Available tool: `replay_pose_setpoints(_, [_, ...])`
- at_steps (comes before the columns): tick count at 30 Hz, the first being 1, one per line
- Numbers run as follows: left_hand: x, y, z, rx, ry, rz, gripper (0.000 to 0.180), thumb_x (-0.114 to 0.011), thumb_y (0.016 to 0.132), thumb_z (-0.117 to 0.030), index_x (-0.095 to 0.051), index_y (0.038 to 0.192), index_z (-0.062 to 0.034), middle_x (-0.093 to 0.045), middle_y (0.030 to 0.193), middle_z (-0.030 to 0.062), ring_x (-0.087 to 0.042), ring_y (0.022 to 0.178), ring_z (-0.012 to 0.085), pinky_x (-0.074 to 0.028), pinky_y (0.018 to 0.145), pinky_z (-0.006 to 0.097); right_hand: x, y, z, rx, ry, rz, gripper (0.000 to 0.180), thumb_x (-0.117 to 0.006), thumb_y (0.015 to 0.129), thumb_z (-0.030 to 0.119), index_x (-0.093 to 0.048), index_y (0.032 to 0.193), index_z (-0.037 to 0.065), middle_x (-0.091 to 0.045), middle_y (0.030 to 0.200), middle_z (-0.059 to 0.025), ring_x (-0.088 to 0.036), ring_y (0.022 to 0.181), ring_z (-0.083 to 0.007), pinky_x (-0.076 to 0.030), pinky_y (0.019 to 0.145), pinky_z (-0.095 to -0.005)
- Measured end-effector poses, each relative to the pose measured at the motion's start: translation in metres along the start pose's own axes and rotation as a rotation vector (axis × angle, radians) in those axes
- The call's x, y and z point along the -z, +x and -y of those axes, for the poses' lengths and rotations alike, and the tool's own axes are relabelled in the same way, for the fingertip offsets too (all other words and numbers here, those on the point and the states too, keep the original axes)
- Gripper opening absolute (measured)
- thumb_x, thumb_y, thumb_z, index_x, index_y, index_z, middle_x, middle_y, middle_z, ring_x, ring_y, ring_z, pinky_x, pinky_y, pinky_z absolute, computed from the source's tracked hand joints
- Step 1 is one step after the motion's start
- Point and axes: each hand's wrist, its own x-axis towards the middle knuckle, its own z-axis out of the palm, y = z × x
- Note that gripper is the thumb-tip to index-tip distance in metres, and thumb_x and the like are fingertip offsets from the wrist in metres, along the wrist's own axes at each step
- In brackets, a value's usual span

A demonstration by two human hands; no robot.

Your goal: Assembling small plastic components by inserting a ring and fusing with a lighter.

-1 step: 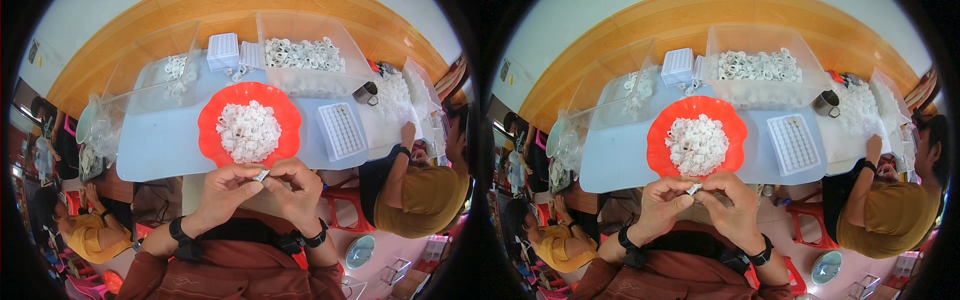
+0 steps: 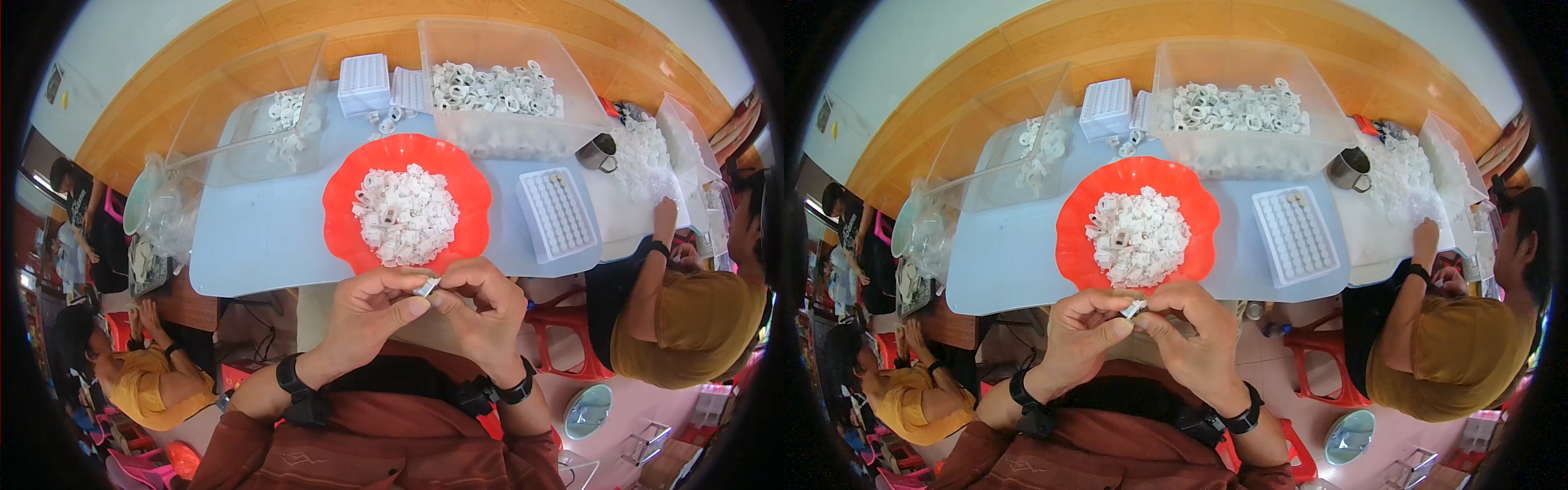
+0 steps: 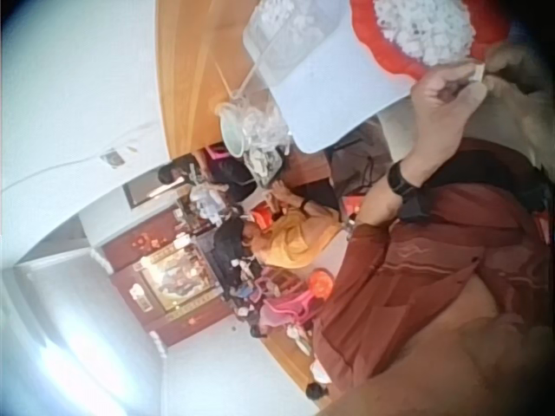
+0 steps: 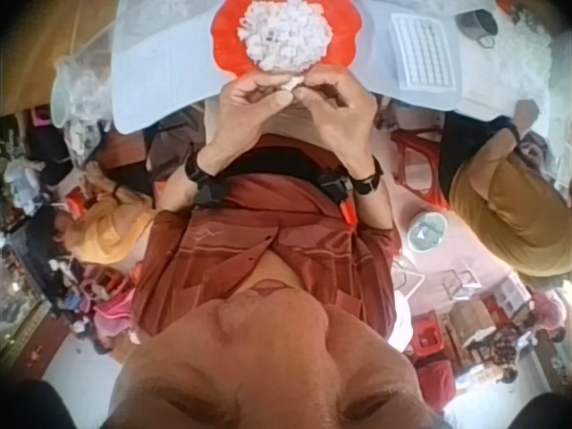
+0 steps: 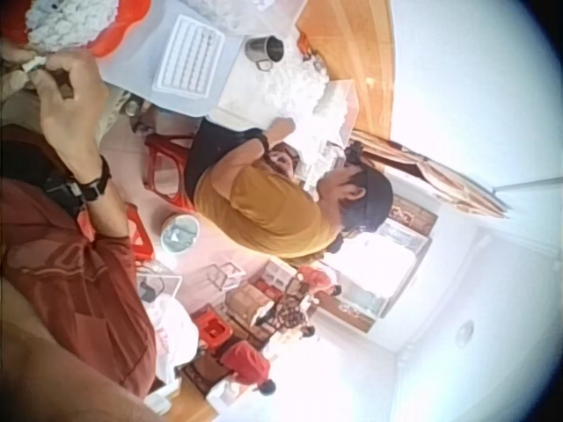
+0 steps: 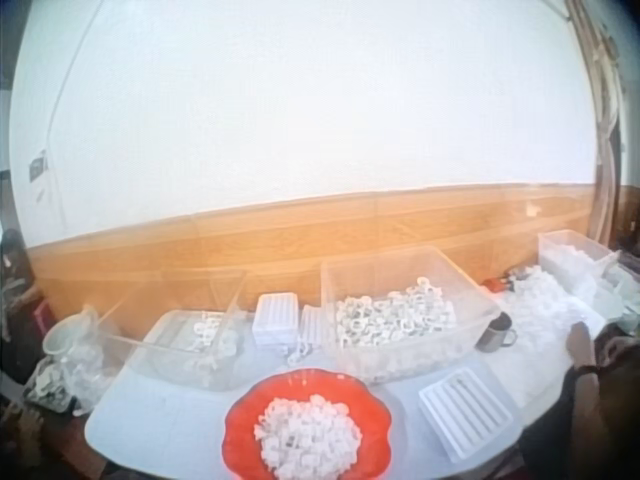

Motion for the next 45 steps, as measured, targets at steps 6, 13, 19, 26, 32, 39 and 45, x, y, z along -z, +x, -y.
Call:
replay_pose_setpoints(6, [0.000,-0.001,0.003,0.002,-0.030,0.011,0.022,-0.068,0.093,0.000,-0.067,0.114,-0.0005,-0.069,0.119,0.0151,-0.067,0.106,0.0195,-0.056,0.094,0.036,0.002,0.004,0.006,0.064,-0.042,0.047,0.020,-0.076,0.082,-0.006,-0.066,0.098,-0.001,-0.068,0.092,-0.0087,-0.069,0.081,-0.0160,-0.057,0.071,-0.0283])
replay_pose_setpoints(13, [-0.002,-0.002,0.002,0.021,-0.029,0.001,0.021,-0.066,0.096,-0.003,-0.065,0.116,-0.0005,-0.069,0.118,0.0140,-0.068,0.102,0.0184,-0.056,0.092,0.035,-0.003,0.002,0.008,0.234,-0.287,0.015,0.021,-0.076,0.082,-0.003,-0.066,0.100,0.002,-0.067,0.094,-0.0127,-0.069,0.078,-0.0215,-0.056,0.067,-0.0298])
replay_pose_setpoints(19, [-0.001,-0.004,0.003,-0.006,-0.093,0.044,0.023,-0.063,0.097,-0.001,-0.063,0.120,0.0023,-0.069,0.115,0.0123,-0.067,0.105,0.0178,-0.057,0.093,0.034,0.001,0.001,-0.003,0.167,-0.199,0.043,0.021,-0.077,0.082,-0.003,-0.066,0.099,0.002,-0.065,0.098,-0.0120,-0.066,0.085,-0.0182,-0.055,0.070,-0.0282])
replay_pose_setpoints(26, [0.000,-0.006,-0.002,0.089,-0.111,0.007,0.020,-0.065,0.097,-0.006,-0.066,0.115,0.0004,-0.070,0.112,0.0137,-0.067,0.098,0.0182,-0.056,0.088,0.034,-0.004,-0.003,-0.006,0.024,0.141,0.022,0.021,-0.076,0.082,-0.006,-0.067,0.100,0.002,-0.064,0.100,-0.0093,-0.065,0.086,-0.0157,-0.054,0.071,-0.0272])
replay_pose_setpoints(32, [0.004,-0.008,-0.002,0.124,-0.136,0.011,0.020,-0.066,0.096,-0.004,-0.066,0.115,0.0002,-0.070,0.112,0.0143,-0.067,0.098,0.0186,-0.056,0.088,0.034,0.000,0.000,-0.003,0.095,0.023,0.093,0.026,-0.080,0.080,-0.003,-0.070,0.104,0.000,-0.065,0.100,-0.0124,-0.065,0.085,-0.0141,-0.055,0.068,-0.0253])
replay_pose_setpoints(39, [0.010,-0.010,0.002,0.104,-0.181,0.028,0.025,-0.066,0.094,0.002,-0.065,0.118,0.0031,-0.070,0.115,0.0141,-0.068,0.102,0.0189,-0.058,0.092,0.033,0.002,-0.003,-0.008,0.109,-0.079,0.128,0.025,-0.080,0.080,-0.004,-0.070,0.103,-0.001,-0.066,0.101,-0.0130,-0.067,0.084,-0.0152,-0.056,0.066,-0.0248])
replay_pose_setpoints(45, [0.014,-0.012,0.004,0.067,-0.155,0.029,0.025,-0.066,0.093,0.004,-0.066,0.118,0.0030,-0.068,0.118,0.0140,-0.066,0.108,0.0188,-0.055,0.095,0.032,-0.004,-0.003,-0.001,0.156,-0.173,0.092,0.029,-0.083,0.077,0.001,-0.072,0.104,0.002,-0.068,0.097,-0.0106,-0.066,0.082,-0.0174,-0.053,0.070,-0.0281])
